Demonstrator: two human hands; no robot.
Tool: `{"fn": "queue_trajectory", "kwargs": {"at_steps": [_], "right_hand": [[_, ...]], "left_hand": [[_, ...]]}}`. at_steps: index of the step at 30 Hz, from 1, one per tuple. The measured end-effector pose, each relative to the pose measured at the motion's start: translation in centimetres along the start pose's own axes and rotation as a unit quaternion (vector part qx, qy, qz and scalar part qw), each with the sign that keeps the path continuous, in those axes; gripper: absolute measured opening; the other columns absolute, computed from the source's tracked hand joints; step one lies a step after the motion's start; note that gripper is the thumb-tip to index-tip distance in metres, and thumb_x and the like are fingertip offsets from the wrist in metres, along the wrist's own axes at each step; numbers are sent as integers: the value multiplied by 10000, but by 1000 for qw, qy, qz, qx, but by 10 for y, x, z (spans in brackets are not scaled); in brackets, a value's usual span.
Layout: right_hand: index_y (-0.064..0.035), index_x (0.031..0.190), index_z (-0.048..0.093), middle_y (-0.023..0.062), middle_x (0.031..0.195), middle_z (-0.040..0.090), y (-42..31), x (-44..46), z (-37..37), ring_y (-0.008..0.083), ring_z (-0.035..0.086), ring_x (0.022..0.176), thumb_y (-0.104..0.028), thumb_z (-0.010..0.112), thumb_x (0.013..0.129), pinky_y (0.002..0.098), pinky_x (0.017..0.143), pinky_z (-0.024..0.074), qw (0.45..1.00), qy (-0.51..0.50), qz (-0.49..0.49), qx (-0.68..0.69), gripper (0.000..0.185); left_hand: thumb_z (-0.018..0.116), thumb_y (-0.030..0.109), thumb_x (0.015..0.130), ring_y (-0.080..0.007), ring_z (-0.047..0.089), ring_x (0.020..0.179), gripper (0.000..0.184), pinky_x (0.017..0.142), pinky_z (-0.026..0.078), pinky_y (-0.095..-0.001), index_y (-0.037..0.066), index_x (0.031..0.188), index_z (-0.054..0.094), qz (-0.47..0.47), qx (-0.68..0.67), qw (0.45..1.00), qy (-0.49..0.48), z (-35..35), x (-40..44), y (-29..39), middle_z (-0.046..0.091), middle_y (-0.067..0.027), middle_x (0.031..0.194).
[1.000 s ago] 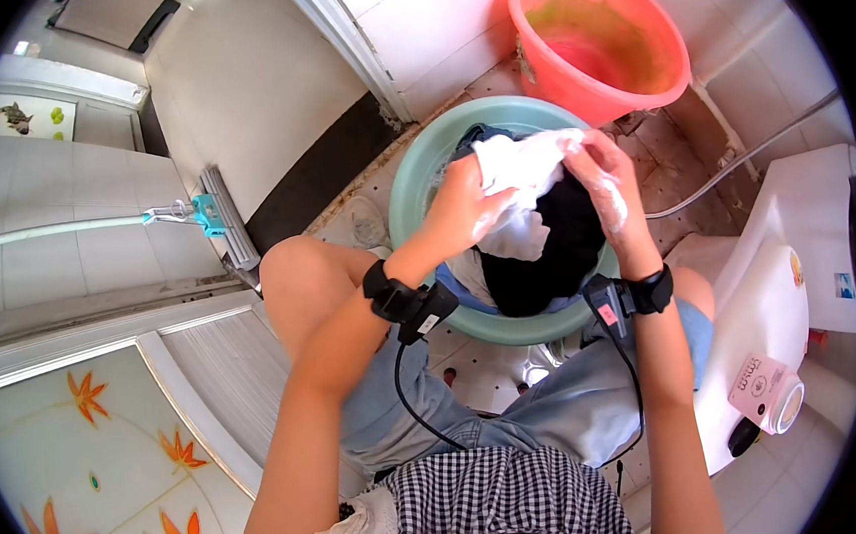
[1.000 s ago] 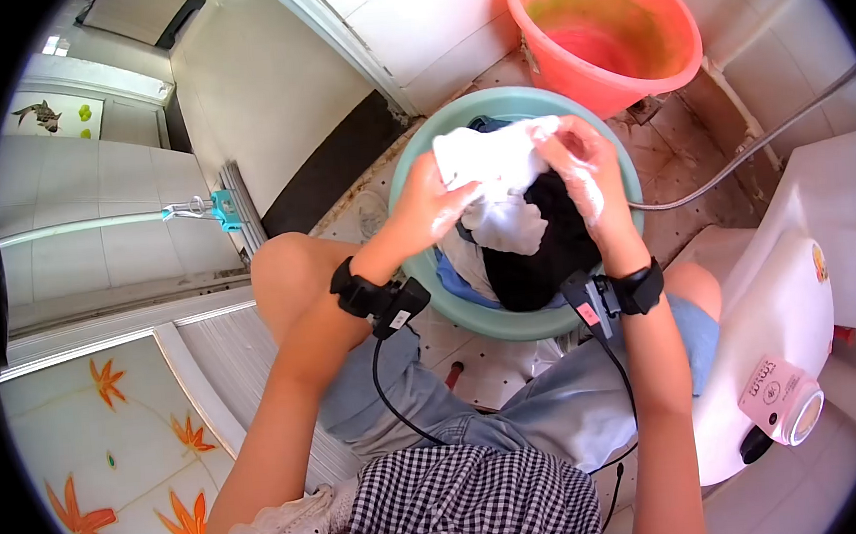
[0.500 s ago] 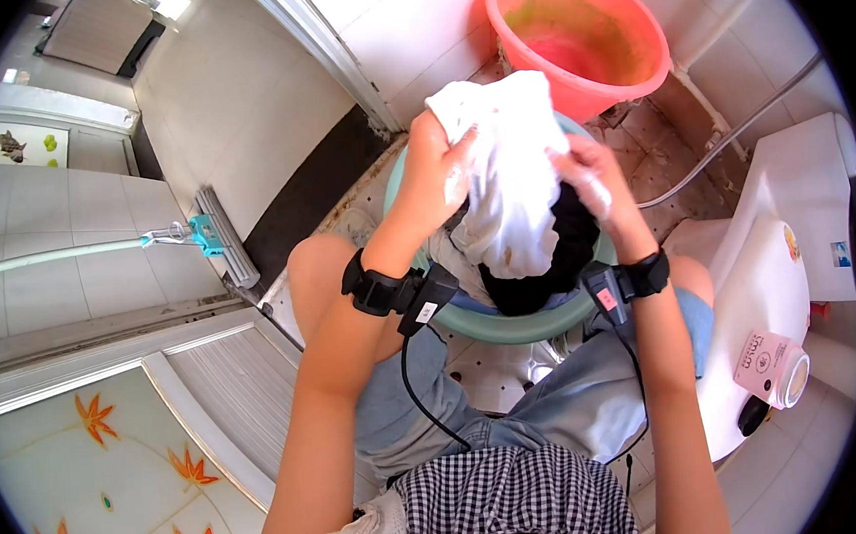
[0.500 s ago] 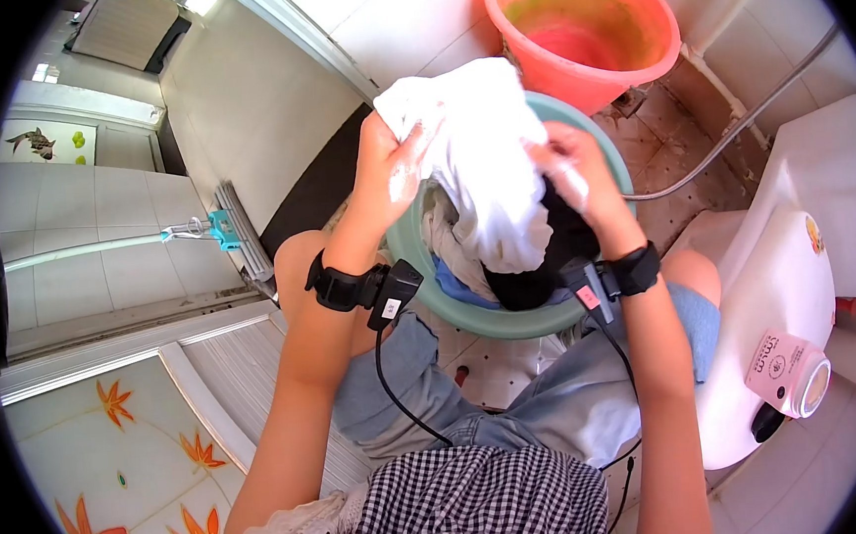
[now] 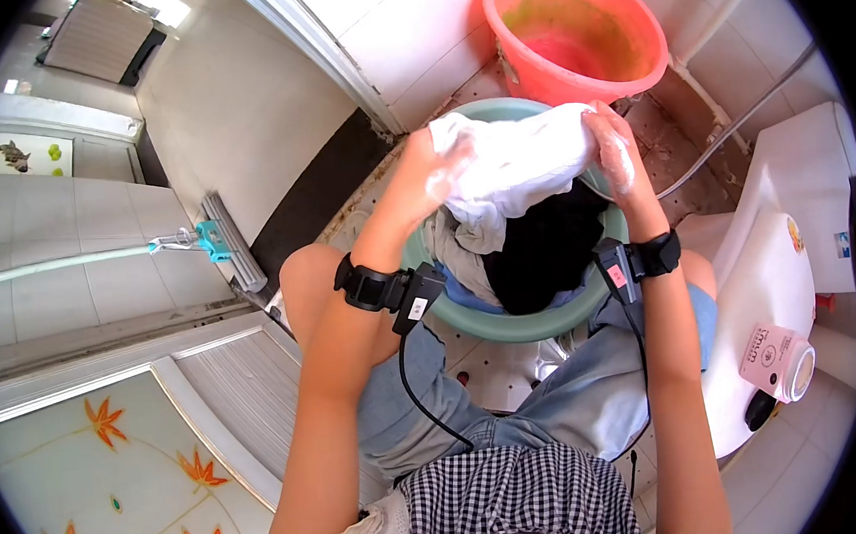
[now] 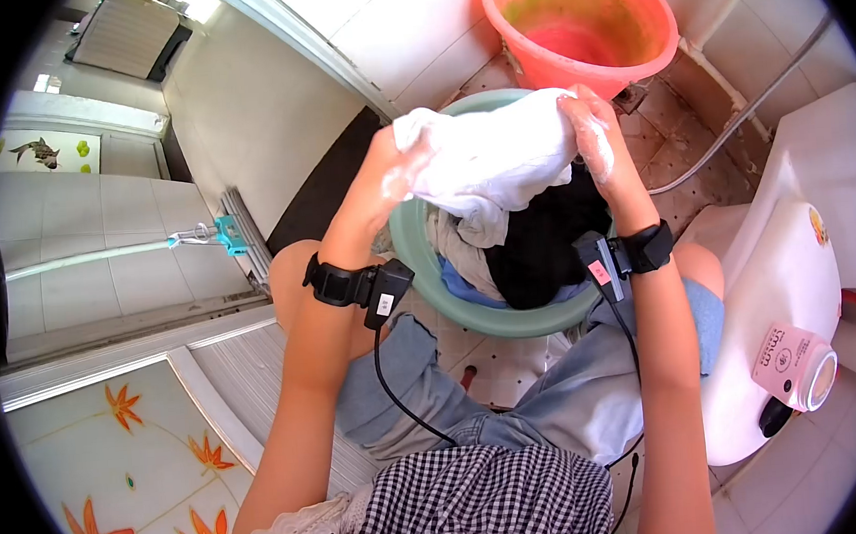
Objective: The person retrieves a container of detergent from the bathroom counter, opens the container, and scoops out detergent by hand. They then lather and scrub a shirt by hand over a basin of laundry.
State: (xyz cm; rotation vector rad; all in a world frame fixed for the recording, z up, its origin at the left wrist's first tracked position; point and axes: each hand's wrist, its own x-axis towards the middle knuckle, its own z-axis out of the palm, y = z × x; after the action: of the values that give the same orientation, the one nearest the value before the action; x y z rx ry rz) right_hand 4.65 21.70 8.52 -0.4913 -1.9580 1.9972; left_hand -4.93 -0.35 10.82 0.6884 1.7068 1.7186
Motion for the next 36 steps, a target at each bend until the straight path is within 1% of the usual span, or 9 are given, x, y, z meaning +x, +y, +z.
{"fn": "queue_trajectory", "kwargs": {"at_steps": [4,9,10,14,17,24,28,30,36], "right_hand": [[-78,749,455,-61,678,388,5,3,6,42,355,649,-247,486,840,193,566,290,996,-57,-63,34,194],[-68,802,475,-40,721,433,15,6,4,49,380,679,-234,523,831,202,594,325,999,-34,-22,13,175],[-62,831,487,-27,739,453,17,6,2,56,391,690,-223,554,818,208,604,341,1000,3,8,-1,176],[-30,960,493,35,786,512,38,-7,11,96,456,718,-191,661,748,223,624,387,988,134,-20,-68,315],[-22,876,528,15,754,518,13,-27,28,90,460,703,-314,589,809,206,646,383,992,30,118,-33,305],[-60,714,474,-50,681,413,34,-29,39,31,363,616,-248,570,835,169,558,323,983,-179,17,26,243],[-62,720,453,-51,681,385,19,-31,36,31,333,622,-230,545,850,179,555,304,979,-190,65,-20,232],[-57,722,454,-51,686,392,23,-28,37,31,333,644,-228,491,878,185,572,303,990,-133,-48,19,234],[-21,774,534,12,650,468,24,-44,63,75,403,623,-233,436,899,235,575,355,996,-46,-67,42,264]], "left_hand": [[751,85,565,-119,527,751,441,692,440,-262,-37,933,541,-74,20,994,-81,29,3,-20,566,-66,841],[572,149,797,-67,477,815,232,735,402,-227,7,980,544,-157,-57,979,-116,40,4,-34,548,5,870],[542,166,832,-71,499,826,233,744,413,-231,11,1007,537,-70,-103,989,-86,41,4,-36,556,0,908],[486,97,849,-115,565,832,224,690,468,-242,-7,1045,516,-51,-244,968,-2,44,1,-42,572,-38,911],[486,71,839,-125,568,837,241,701,469,-245,-11,1066,505,-59,-319,946,33,47,-2,-37,565,-47,945],[516,12,781,-97,559,799,262,671,453,-221,0,1043,517,-45,-321,946,1,43,-7,-46,569,-25,906],[538,34,795,-105,560,812,221,700,457,-234,-5,1012,534,-40,-253,966,42,28,-3,-48,576,-38,917],[537,43,811,-122,560,863,242,745,460,-258,-7,1047,519,-49,-231,970,50,26,-3,-49,573,-48,961],[505,228,867,-109,568,774,184,692,461,-242,65,924,568,-121,-327,923,163,54,1,-53,585,-20,877]]}}
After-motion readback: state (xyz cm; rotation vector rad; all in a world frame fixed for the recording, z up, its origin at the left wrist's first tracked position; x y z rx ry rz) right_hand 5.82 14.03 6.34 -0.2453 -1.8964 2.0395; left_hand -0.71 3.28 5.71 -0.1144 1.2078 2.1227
